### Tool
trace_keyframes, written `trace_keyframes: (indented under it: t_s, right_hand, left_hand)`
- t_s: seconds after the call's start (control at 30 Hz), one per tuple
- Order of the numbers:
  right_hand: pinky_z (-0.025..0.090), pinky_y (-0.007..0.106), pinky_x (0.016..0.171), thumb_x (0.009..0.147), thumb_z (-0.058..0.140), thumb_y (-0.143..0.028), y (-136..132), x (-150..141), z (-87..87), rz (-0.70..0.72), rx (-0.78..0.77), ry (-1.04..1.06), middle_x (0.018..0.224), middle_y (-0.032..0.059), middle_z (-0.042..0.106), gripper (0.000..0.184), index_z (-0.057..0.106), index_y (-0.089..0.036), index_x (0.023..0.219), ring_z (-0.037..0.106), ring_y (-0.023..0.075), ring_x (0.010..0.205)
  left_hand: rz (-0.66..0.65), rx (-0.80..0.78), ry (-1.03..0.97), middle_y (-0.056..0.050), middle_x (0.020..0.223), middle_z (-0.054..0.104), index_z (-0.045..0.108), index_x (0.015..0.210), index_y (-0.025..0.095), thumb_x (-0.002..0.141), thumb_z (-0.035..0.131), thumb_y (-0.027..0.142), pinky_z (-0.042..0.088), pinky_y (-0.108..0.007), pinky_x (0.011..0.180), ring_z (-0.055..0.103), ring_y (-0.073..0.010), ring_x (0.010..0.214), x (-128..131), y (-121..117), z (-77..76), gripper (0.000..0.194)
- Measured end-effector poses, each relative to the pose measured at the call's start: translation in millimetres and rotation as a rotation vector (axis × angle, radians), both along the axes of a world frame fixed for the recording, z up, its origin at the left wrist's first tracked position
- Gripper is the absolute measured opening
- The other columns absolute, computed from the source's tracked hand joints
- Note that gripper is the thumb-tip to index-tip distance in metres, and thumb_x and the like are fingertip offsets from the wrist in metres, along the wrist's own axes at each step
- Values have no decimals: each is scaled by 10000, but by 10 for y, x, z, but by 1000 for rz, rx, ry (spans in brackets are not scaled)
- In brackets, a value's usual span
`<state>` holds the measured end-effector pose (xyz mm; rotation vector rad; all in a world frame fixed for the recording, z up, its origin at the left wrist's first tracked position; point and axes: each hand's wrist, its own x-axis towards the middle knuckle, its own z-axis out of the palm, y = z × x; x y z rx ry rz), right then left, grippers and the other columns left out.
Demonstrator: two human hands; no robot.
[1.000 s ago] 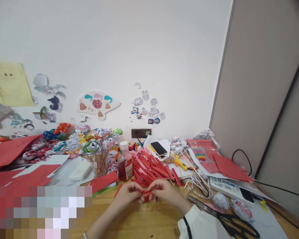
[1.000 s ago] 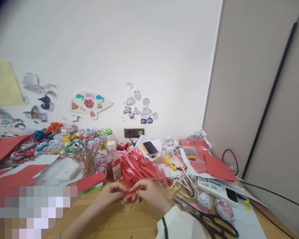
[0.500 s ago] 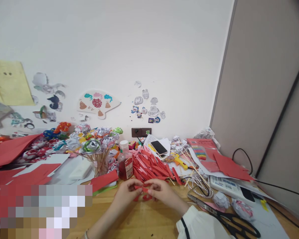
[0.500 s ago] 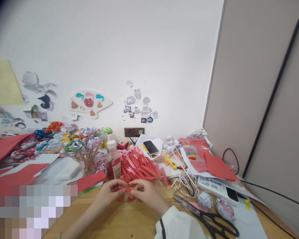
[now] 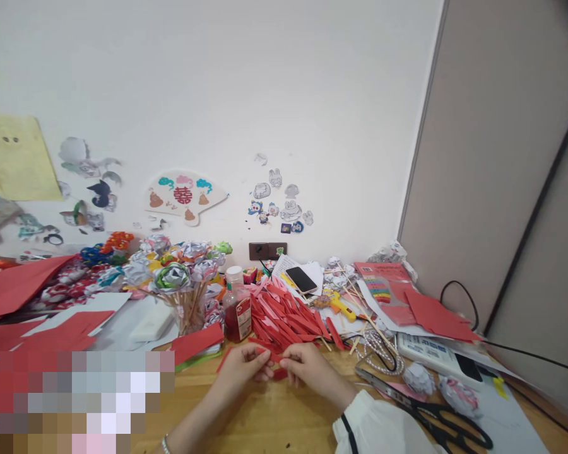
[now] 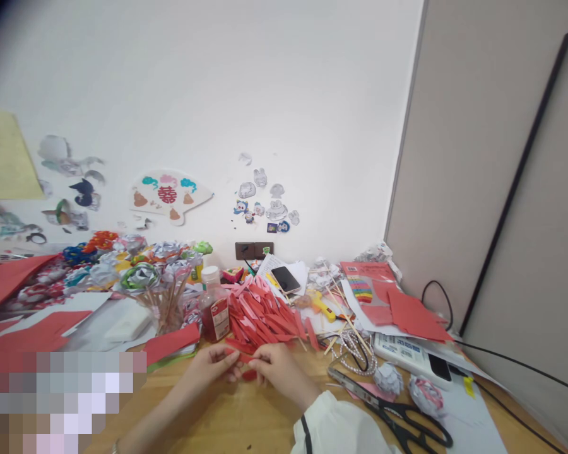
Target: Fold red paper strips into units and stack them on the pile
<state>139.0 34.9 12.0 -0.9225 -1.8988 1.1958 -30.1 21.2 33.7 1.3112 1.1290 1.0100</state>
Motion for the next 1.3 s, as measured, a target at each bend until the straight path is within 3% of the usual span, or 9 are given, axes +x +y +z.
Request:
trace_keyframes:
  t_s: [0.43, 0.53, 0.67, 0.73, 0.93, 1.17, 1.3]
  right_hand:
    - [242, 165, 379, 769, 450, -445, 13, 27, 35, -54, 55, -83, 416, -64, 380, 355, 455, -152, 569, 343, 57, 380]
    - [270, 165, 400, 770, 446, -451, -2, 30, 65, -15, 41, -42, 443, -57, 414, 351, 462, -151, 589, 369, 60, 398]
    - [287, 162, 384, 770, 428, -470, 2, 52, 59, 125, -116, -36, 464, -41, 483, 344, 485, -146, 669, 428, 69, 386]
    - [275, 159, 364, 770, 425, -471, 22, 72, 32, 127, -159, -71, 441, -44, 485, 347, 484, -144, 669, 418, 67, 352]
    - [276, 171, 382, 768, 434, -478, 32, 83, 38, 27, -38, -102, 387, -66, 410, 380, 471, -150, 580, 361, 59, 340]
    - [335, 167, 399, 773, 388, -515, -2, 45, 54, 156, -155, 43, 485, -34, 500, 393, 483, -141, 700, 455, 72, 397]
    - [333, 165, 387, 767, 409, -506, 28, 72, 2, 140, -127, 27, 473, -28, 499, 392, 488, -134, 669, 454, 73, 392]
  left_hand:
    - [43, -57, -63, -25, 488, 639, 560, 549, 118, 483, 638, 547, 438, -224, 488, 576, -129, 469, 7, -24, 55, 440]
    - [45, -41, -98, -33, 519, 648, 563, 565, 121, 528, 608, 555, 435, -214, 482, 575, -123, 473, 14, -51, 84, 438]
    - [65, 46, -58, -21, 489, 631, 553, 540, 135, 551, 584, 568, 428, -212, 456, 566, -126, 446, 13, -71, 107, 434]
    - [60, 93, -25, -18, 474, 624, 552, 532, 137, 555, 582, 567, 421, -210, 442, 566, -131, 438, 14, -72, 110, 431]
    - [92, 146, -18, -8, 480, 614, 552, 543, 143, 571, 574, 552, 434, -223, 445, 562, -135, 434, 16, -59, 108, 411]
    - [173, 180, -91, 18, 472, 577, 555, 576, 143, 569, 605, 501, 428, -221, 447, 543, -123, 420, -49, -34, 123, 362]
    - [159, 153, -103, 15, 472, 573, 543, 567, 147, 594, 586, 495, 424, -227, 439, 545, -130, 414, -71, -28, 127, 352]
